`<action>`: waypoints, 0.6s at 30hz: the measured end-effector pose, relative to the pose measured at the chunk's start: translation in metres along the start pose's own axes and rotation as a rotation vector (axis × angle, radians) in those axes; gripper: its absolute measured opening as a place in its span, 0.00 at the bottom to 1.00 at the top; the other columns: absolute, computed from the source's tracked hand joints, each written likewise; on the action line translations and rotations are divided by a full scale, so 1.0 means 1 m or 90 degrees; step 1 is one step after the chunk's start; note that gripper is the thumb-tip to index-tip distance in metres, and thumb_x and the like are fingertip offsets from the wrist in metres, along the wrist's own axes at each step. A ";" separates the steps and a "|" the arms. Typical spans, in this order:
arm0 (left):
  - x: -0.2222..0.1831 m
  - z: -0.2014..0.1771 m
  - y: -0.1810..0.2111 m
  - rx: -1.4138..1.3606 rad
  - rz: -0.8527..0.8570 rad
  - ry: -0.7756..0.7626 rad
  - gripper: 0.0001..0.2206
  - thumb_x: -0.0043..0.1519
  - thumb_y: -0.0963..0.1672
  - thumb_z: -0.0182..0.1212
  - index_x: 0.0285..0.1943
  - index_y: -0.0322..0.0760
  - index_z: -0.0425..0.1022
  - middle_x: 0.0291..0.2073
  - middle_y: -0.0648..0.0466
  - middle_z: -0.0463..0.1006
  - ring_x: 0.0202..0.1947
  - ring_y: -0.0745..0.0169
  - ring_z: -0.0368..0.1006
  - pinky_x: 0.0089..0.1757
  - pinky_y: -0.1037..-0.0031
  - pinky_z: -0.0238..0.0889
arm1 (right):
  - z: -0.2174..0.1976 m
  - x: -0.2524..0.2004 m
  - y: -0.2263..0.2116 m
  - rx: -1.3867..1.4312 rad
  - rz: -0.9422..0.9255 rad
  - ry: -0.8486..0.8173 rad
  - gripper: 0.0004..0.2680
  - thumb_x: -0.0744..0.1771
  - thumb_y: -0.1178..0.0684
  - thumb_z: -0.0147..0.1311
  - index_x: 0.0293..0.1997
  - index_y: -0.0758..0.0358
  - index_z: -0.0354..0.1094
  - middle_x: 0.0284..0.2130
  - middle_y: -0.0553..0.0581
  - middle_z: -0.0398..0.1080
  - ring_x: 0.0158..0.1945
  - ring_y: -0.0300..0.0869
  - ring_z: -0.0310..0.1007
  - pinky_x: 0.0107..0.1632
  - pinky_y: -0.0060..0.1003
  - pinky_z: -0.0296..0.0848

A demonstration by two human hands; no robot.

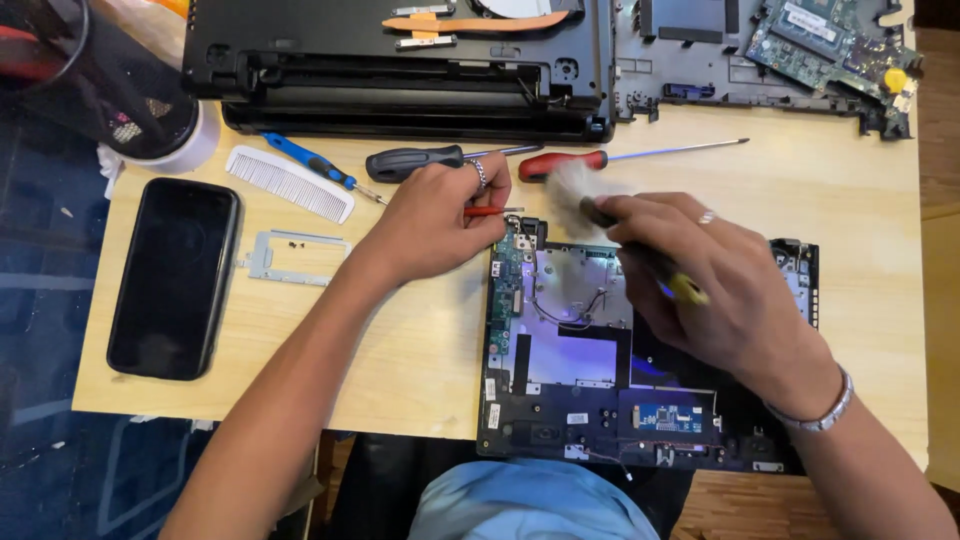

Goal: Cleaning the internal components of a laptop with a brush and positioning the motherboard.

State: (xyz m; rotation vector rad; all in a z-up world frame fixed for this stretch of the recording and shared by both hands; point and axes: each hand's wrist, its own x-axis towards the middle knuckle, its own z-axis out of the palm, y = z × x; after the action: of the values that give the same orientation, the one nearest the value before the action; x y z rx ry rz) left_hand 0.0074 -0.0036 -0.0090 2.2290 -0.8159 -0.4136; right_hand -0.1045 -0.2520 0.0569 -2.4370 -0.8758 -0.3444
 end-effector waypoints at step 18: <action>0.000 0.000 0.001 -0.035 0.001 0.011 0.06 0.54 0.40 0.55 0.37 0.46 0.66 0.16 0.62 0.61 0.20 0.64 0.56 0.31 0.72 0.53 | -0.002 -0.058 0.095 0.662 0.360 0.414 0.19 0.71 0.60 0.57 0.55 0.45 0.40 0.66 0.80 0.64 0.47 0.44 0.70 0.54 0.37 0.78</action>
State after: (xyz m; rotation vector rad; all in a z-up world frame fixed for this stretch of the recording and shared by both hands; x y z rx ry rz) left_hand 0.0064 -0.0041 -0.0082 2.1772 -0.7883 -0.4107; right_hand -0.0874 -0.3450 -0.0019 -1.3524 0.0016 -0.3172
